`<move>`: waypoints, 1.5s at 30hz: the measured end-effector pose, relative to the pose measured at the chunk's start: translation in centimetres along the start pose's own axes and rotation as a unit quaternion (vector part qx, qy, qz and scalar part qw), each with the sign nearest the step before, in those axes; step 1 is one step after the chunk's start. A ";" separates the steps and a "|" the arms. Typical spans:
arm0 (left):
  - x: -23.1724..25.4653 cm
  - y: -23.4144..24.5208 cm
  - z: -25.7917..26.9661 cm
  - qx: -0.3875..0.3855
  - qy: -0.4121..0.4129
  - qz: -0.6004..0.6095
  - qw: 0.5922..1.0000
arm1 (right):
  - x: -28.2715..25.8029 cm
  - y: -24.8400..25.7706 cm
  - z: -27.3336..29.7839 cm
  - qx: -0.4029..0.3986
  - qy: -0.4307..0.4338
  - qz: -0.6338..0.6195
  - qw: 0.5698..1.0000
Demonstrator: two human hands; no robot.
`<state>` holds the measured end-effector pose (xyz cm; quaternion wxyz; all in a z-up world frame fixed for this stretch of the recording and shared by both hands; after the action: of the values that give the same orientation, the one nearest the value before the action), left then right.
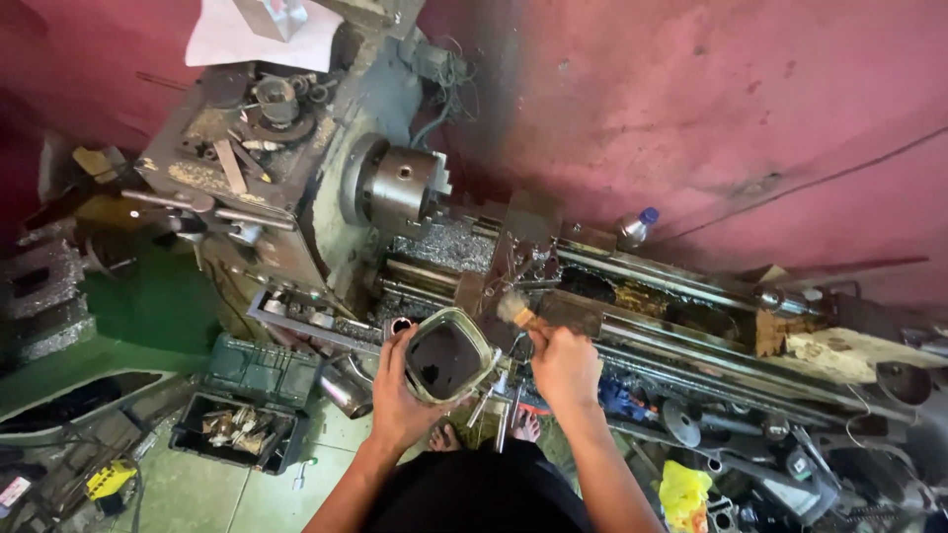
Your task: The person holds a small metal container in their left hand and uses a brush in their right hand to apply liquid to the lathe machine. They repeatedly dip the brush into the container and scrub various parts of the machine, including the bed and carriage, to clean off metal shavings and debris.
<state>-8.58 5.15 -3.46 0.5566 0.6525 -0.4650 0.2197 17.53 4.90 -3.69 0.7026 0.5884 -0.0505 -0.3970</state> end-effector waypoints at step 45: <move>2.1 -1.8 0.1 0.132 -0.023 -0.028 0.991 | 1.1 1.2 -3.6 -0.066 -0.018 0.144 0.987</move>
<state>-6.05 4.16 -2.74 0.4610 0.7376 -0.4263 0.2484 20.79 7.02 -4.17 0.7885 0.5203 -0.1212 -0.3047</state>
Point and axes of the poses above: each hand's wrist, its own z-axis away from the middle knuckle, its own y-axis out of the back of the hand, x = y × z, the point moved 4 cm from there along -z, towards the middle knuckle, and after that the axes turned 11 degrees about -y, right-handed, at the moved point
